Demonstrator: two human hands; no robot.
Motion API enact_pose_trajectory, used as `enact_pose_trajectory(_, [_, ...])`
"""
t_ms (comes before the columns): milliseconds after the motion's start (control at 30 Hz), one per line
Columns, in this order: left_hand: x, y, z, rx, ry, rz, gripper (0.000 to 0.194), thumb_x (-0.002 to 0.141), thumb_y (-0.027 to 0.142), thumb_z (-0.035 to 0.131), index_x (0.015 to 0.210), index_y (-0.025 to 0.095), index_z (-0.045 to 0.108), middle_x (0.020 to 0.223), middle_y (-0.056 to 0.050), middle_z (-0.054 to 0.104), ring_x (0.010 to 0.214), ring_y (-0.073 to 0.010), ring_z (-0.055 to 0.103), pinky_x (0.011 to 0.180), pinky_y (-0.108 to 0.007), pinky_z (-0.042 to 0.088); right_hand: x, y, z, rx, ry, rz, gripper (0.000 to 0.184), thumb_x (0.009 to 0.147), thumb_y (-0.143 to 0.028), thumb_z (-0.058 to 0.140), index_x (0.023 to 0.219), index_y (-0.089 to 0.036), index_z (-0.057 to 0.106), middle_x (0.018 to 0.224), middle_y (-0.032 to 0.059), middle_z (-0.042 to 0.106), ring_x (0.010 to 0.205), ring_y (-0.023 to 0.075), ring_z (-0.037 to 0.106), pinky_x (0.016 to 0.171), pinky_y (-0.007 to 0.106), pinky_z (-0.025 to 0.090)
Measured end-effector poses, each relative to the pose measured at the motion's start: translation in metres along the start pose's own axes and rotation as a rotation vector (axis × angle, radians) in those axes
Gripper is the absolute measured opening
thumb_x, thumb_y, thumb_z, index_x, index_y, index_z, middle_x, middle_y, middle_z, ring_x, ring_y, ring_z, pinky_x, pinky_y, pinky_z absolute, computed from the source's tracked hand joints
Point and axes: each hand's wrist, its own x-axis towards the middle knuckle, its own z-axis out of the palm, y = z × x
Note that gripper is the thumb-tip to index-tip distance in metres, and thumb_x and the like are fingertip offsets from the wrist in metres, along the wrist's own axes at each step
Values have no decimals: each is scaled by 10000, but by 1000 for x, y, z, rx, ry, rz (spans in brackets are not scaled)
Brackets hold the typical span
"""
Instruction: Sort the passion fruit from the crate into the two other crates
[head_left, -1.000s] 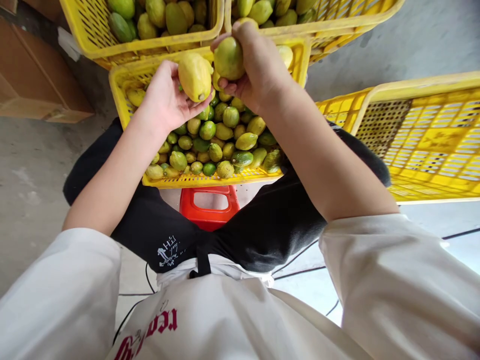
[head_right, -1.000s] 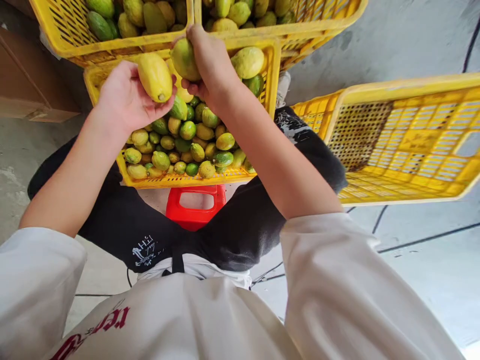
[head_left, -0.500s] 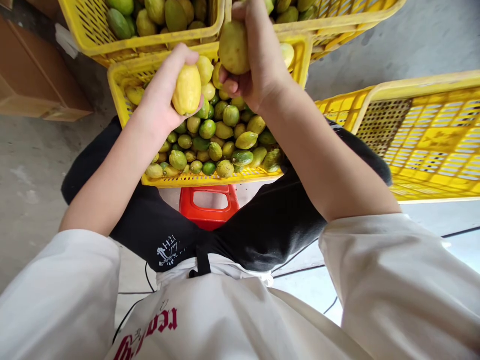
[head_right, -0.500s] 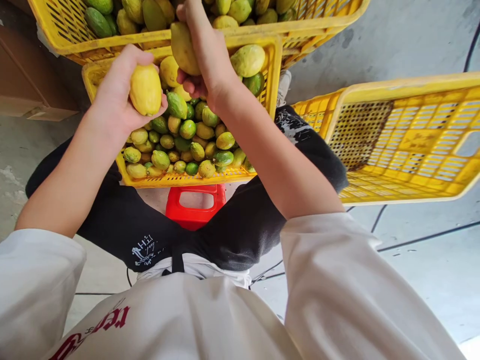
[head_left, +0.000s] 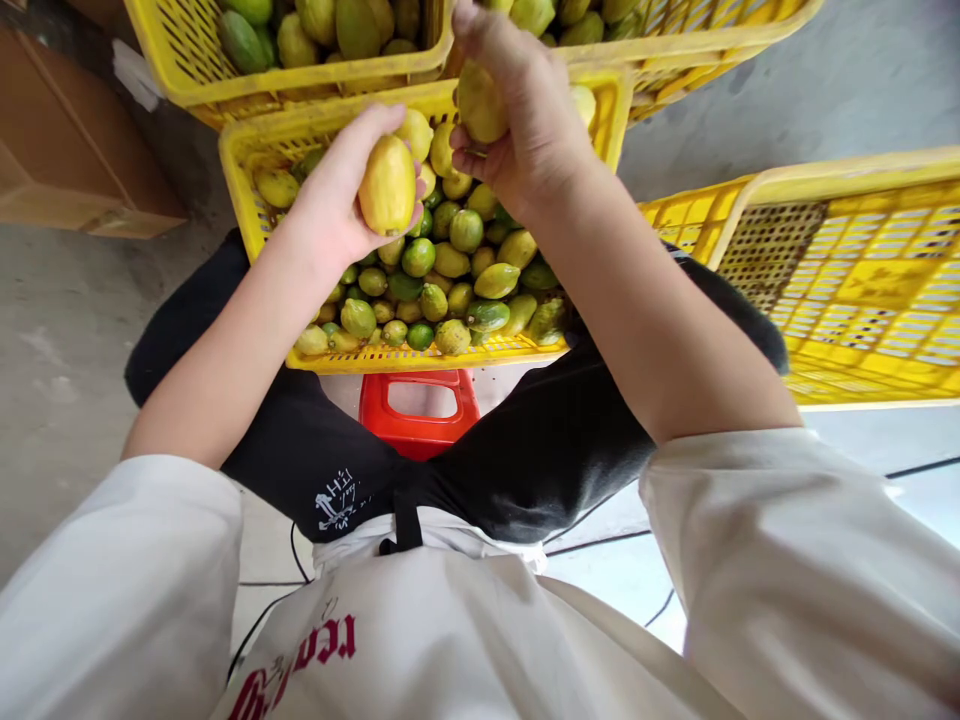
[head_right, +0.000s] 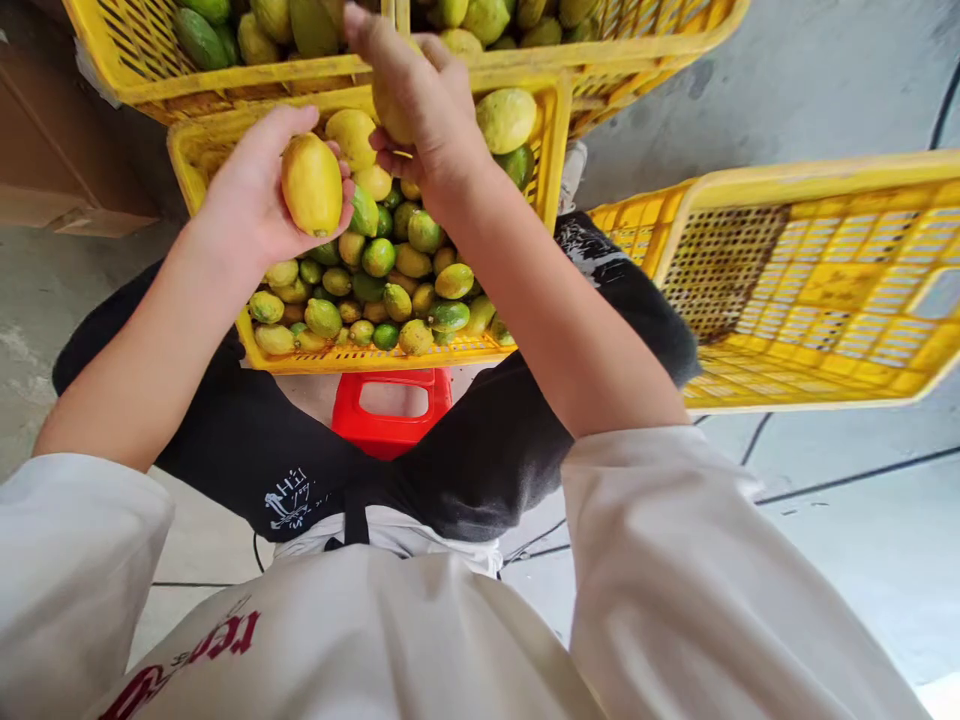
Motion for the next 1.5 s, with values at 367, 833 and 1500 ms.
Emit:
enact_pose_trajectory(367, [4, -5, -2, 39, -2, 8, 192, 852, 219, 718, 969, 372, 710, 758, 32, 750, 932, -235, 792, 666, -297, 610, 1, 7, 0, 145, -111, -91, 513, 1066, -326, 264, 649, -185, 527, 569, -7, 484, 420, 89, 391, 387, 184, 219])
enact_pose_trajectory(833, [-10, -4, 7, 138, -61, 70, 160, 960, 255, 792, 879, 285, 657, 777, 30, 734, 759, -164, 699, 776, -303, 616, -8, 4, 4, 74, 34, -24, 120, 1062, -214, 514, 942, -204, 516, 741, -71, 565, 532, 64, 594, 476, 139, 534])
enact_pose_trajectory(1500, [-13, 19, 7, 28, -146, 66, 300, 1076, 554, 634, 949, 283, 626, 694, -11, 705, 739, -177, 639, 728, -256, 572, -6, -3, -11, 18, -106, -180, 336, 969, -71, 746, 825, -237, 491, 746, -73, 616, 569, 71, 583, 485, 140, 491])
